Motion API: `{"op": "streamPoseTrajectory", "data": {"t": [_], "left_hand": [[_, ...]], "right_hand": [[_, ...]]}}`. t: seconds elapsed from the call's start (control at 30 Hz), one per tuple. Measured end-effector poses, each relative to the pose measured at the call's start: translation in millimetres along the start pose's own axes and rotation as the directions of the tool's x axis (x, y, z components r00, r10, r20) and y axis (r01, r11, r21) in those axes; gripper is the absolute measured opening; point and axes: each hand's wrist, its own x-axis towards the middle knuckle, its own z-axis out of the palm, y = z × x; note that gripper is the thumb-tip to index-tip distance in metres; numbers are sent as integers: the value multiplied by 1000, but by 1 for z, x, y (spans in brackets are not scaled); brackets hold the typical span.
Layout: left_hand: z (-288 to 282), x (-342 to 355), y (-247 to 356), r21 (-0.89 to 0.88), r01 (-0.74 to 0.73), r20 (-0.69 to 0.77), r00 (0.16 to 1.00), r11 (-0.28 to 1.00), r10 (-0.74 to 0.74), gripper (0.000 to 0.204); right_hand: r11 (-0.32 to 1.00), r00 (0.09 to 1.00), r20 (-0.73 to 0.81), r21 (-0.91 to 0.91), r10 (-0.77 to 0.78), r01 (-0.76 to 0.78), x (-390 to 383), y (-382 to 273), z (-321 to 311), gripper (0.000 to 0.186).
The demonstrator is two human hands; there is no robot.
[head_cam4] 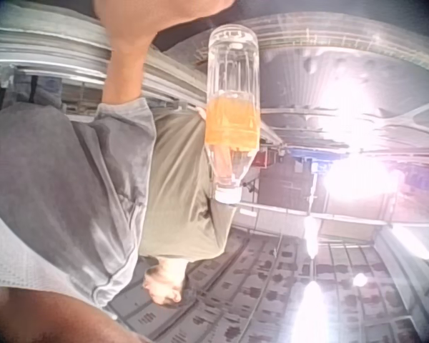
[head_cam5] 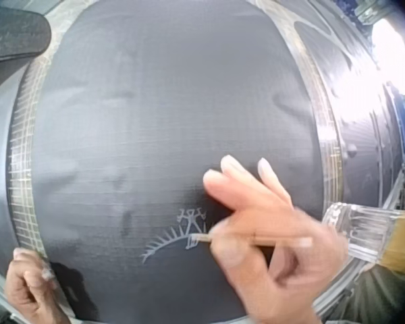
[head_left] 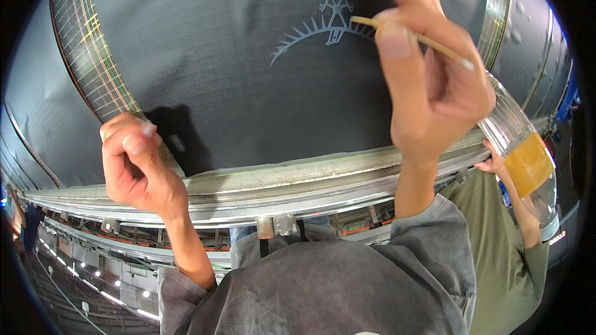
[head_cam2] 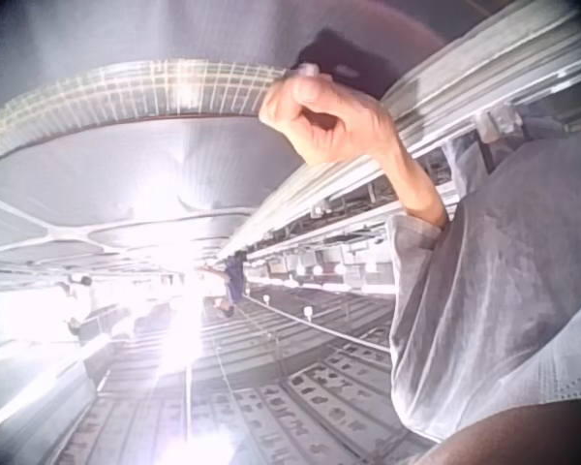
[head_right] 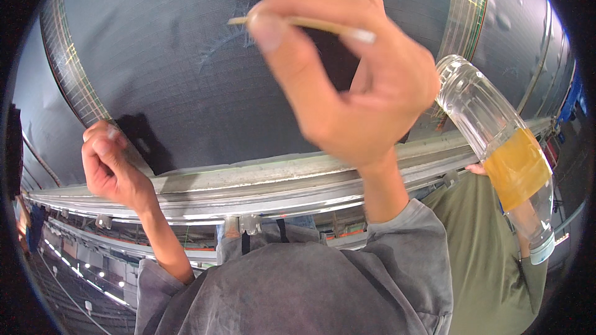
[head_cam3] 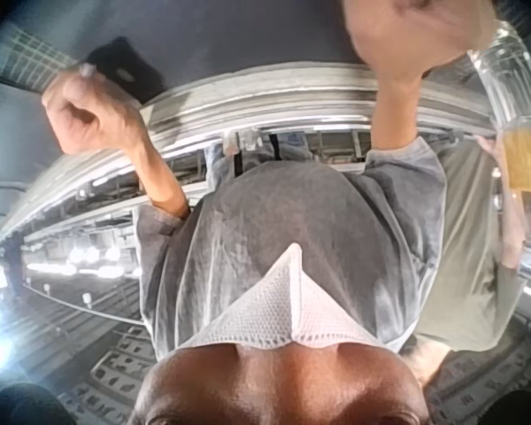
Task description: The person applies a large black film sheet to a curved metal structure, smoothing it into place. They then use a small stick to apply a light-colored substance to a pre-marked design on the film, creating a detailed pattern.
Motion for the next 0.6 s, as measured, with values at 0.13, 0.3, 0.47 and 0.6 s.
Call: {"op": "streamPoseTrajectory", "data": {"t": [0.13, 0.3, 0.47, 0.6], "left_hand": [[-7, -5, 32, 319, -190, 146, 978, 929, 150, 26], [11, -20, 56, 11, -91, 152, 984, 996, 89, 27], [15, -22, 49, -141, -20, 216, 975, 990, 50, 29], [20, -14, 37, -55, -90, 118, 988, 994, 96, 27]], "right_hand": [[983, 995, 91, 182, -50, 33, -4, -37, 8, 18], [957, 998, 26, 286, -63, 53, -23, -67, 44, 17], [933, 996, 65, 359, -53, 26, -28, -62, 45, 8], [965, 996, 64, 258, -55, 36, -17, -49, 22, 8]]}}
